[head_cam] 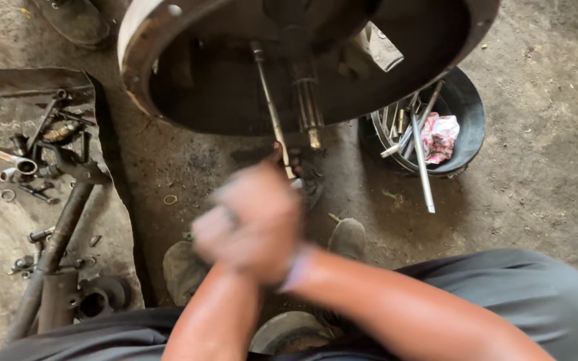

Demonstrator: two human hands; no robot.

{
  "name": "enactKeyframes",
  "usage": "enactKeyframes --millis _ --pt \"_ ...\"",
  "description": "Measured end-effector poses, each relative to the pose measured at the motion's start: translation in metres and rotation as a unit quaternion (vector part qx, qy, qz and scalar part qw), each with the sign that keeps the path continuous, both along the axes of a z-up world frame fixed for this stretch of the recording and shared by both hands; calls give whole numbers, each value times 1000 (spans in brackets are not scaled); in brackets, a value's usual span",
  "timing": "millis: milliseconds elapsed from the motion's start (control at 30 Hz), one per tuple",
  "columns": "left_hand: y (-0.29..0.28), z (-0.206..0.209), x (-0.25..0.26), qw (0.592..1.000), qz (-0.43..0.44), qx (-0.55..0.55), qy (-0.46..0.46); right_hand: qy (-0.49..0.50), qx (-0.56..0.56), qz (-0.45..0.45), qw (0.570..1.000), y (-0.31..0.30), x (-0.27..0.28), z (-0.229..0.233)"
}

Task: The person uses a T-handle wrench to loosen and remove a bolt from a large circular metal component. After removing the bolt, the person holds it in their hands and briefly inspects it.

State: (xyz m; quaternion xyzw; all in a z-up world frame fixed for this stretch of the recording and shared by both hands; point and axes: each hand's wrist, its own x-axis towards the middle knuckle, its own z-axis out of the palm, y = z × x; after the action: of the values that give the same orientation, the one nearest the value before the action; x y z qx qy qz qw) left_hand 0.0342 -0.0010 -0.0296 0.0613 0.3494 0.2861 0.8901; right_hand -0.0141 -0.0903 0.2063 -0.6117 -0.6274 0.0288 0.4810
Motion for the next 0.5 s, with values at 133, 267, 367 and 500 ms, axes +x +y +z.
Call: enactKeyframes --millis 133,267,367,500 --pt "17 5 -21 996 5 -57 -73 -141 -150 189 960 59 -68 -28" --pt "26 6 -44 996 -34 -46 -71 -142 -257 230 928 102 -87 -35" --pt "29 15 -35 994 -67 -2 -87 -85 -272 208 936 97 -63 -30" --pt "25 22 -17 998 -54 30 -33 85 -183 139 969 35 4 -35"
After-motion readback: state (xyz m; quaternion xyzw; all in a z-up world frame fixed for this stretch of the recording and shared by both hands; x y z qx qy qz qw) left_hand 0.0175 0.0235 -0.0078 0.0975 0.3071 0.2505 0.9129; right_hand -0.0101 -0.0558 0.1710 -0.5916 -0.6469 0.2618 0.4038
